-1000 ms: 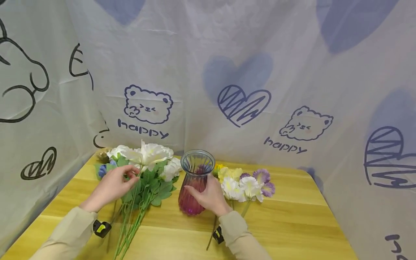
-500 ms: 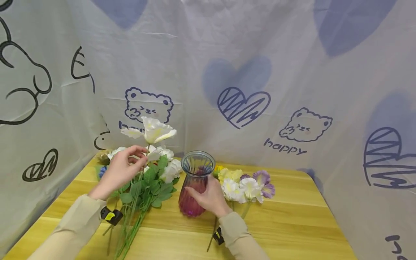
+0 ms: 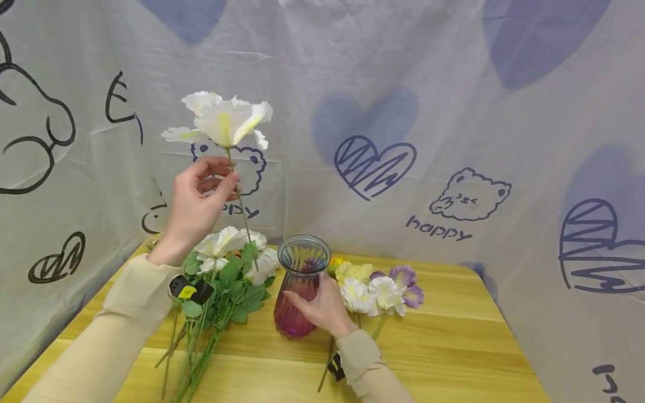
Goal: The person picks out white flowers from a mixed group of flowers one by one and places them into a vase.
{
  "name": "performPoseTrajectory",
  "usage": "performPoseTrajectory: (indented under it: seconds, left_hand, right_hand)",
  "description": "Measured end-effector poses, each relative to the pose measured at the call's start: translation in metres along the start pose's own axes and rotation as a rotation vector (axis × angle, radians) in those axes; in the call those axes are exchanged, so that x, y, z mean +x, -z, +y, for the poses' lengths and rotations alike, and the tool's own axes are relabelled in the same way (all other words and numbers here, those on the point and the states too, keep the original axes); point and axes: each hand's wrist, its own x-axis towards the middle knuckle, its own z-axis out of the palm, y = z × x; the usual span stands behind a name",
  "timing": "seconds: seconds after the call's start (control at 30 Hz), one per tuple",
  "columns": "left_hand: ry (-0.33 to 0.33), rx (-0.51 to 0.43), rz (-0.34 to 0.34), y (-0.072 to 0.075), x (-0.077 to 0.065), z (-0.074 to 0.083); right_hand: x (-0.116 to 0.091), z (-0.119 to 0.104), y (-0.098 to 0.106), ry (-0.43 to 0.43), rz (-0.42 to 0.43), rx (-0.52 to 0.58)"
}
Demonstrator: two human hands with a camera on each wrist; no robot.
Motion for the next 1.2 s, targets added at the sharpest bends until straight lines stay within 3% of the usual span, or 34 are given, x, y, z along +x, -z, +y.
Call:
performPoseTrajectory:
  seconds: [0.17, 0.33, 0.53, 0.9, 1.07, 1.2]
  left_hand:
    - [-0.075, -0.102, 0.034, -0.015, 0.015, 0.021]
    - [-0.074, -0.129, -0.032, -0.036, 0.016, 0.02]
    - [-0.099, 0.009, -0.155, -0.058, 0.007, 0.002]
    - [-0.204, 0.238, -0.414, -0.087, -0.015, -0.023]
    - [-0.176, 0.41, -0.571, -0.088, -0.024, -0.033]
    - [-0.127, 0.507, -0.61, -0.081, -0.032, -0.045]
  right_hand:
    - [0.001, 0.001, 0.0, 0.016, 0.009, -0.011]
    - [0.002, 0.003, -0.002, 0.058, 0.029, -0.019]
    - [0.004, 0.005, -0.004, 0.088, 0.038, -0.025]
    - [0.0, 0.008, -0.002, 0.029, 0.014, -0.034]
    - [0.0, 0.008, -0.002, 0.053, 0.018, -0.038]
    - [0.0, 0.009, -0.003, 0.08, 0.034, -0.059]
